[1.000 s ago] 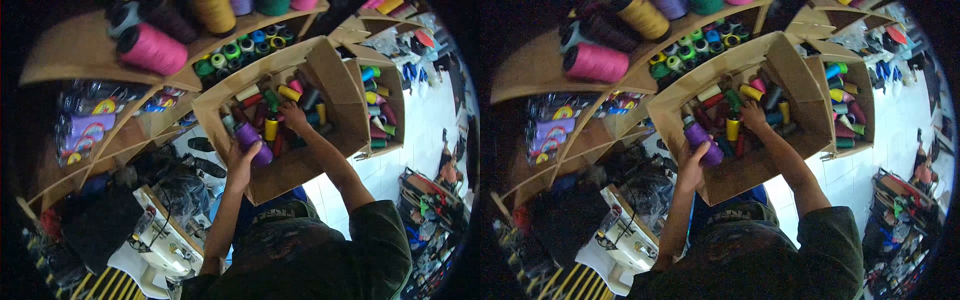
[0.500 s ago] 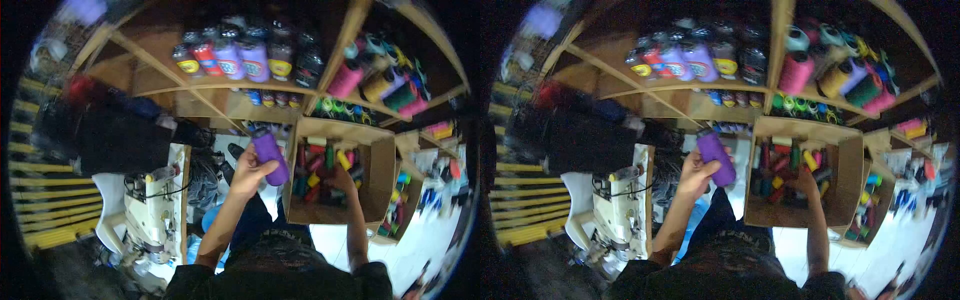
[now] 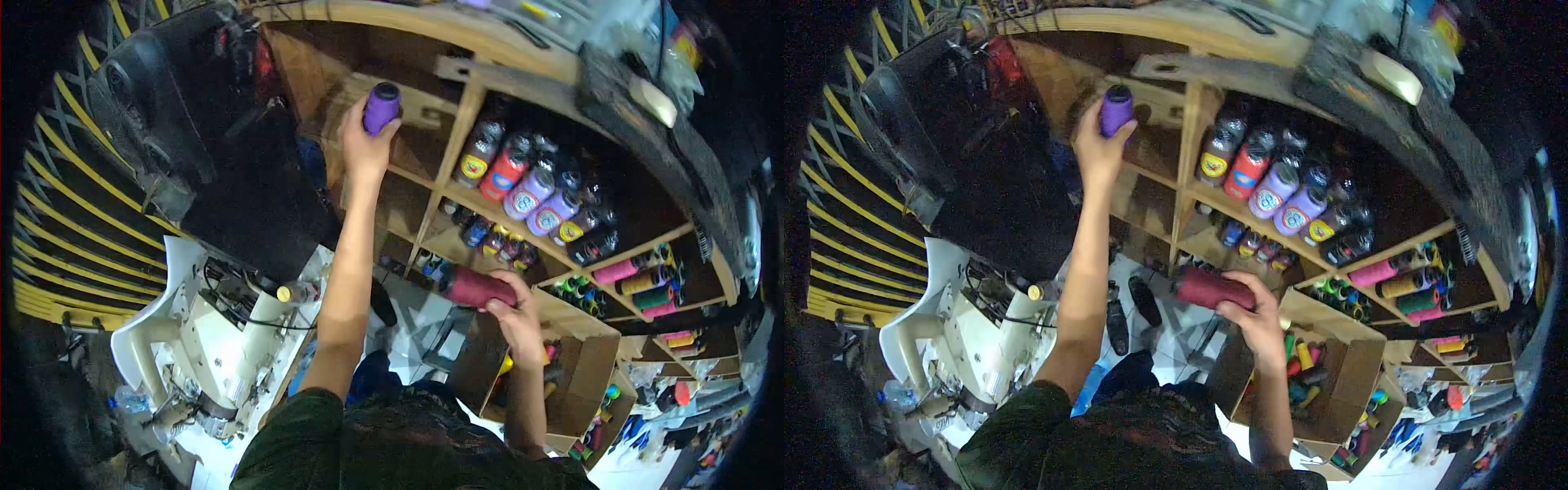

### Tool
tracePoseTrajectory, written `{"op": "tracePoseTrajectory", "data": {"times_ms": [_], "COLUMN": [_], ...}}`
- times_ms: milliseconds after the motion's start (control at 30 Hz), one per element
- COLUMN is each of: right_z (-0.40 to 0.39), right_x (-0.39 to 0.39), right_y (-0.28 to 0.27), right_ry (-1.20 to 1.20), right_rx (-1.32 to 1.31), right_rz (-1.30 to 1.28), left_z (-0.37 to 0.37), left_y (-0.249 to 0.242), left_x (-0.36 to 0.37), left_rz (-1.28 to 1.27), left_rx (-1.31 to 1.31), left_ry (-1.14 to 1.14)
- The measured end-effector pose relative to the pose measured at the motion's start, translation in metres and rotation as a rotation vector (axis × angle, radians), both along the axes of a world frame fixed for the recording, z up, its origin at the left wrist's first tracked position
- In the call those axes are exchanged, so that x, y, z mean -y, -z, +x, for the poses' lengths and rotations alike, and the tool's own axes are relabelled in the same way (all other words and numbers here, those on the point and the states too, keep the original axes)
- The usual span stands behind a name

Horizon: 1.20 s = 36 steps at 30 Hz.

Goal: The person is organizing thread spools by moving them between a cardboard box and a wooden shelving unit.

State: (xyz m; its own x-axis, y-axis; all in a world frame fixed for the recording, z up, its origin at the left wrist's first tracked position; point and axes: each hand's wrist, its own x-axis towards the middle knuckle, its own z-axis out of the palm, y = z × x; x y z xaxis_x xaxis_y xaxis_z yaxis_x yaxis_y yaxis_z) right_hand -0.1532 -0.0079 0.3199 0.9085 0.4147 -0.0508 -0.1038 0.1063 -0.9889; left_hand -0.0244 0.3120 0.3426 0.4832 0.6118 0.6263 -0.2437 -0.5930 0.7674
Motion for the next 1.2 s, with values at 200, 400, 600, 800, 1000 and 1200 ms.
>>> {"op": "tracePoseTrajectory", "data": {"times_ms": [200, 400, 600, 800, 1000, 1200], "right_z": [0.008, 0.014, 0.015, 0.033, 0.053, 0.084], "right_x": [-0.063, -0.053, -0.061, -0.111, -0.145, -0.184], "right_y": [-0.023, -0.004, -0.008, -0.044, -0.052, -0.054], "right_ry": [0.064, 0.049, 0.158, 0.175, 0.29, 0.271], "right_rx": [0.066, 0.026, 0.112, 0.245, 0.36, 0.657], "right_rz": [-0.116, -0.279, -0.362, -0.345, -0.324, -0.501], "left_z": [0.126, 0.237, 0.286, 0.293, 0.274, 0.187], "left_y": [0.01, 0.021, 0.022, 0.039, 0.046, 0.031], "left_x": [-0.054, -0.085, -0.07, -0.067, -0.074, -0.085], "left_rz": [-0.246, 0.129, 0.287, 0.316, 0.275, -0.102], "left_rx": [-0.106, -0.406, -0.533, -0.525, -0.45, -0.174], "left_ry": [0.234, 0.213, 0.265, 0.262, 0.232, 0.316]}}
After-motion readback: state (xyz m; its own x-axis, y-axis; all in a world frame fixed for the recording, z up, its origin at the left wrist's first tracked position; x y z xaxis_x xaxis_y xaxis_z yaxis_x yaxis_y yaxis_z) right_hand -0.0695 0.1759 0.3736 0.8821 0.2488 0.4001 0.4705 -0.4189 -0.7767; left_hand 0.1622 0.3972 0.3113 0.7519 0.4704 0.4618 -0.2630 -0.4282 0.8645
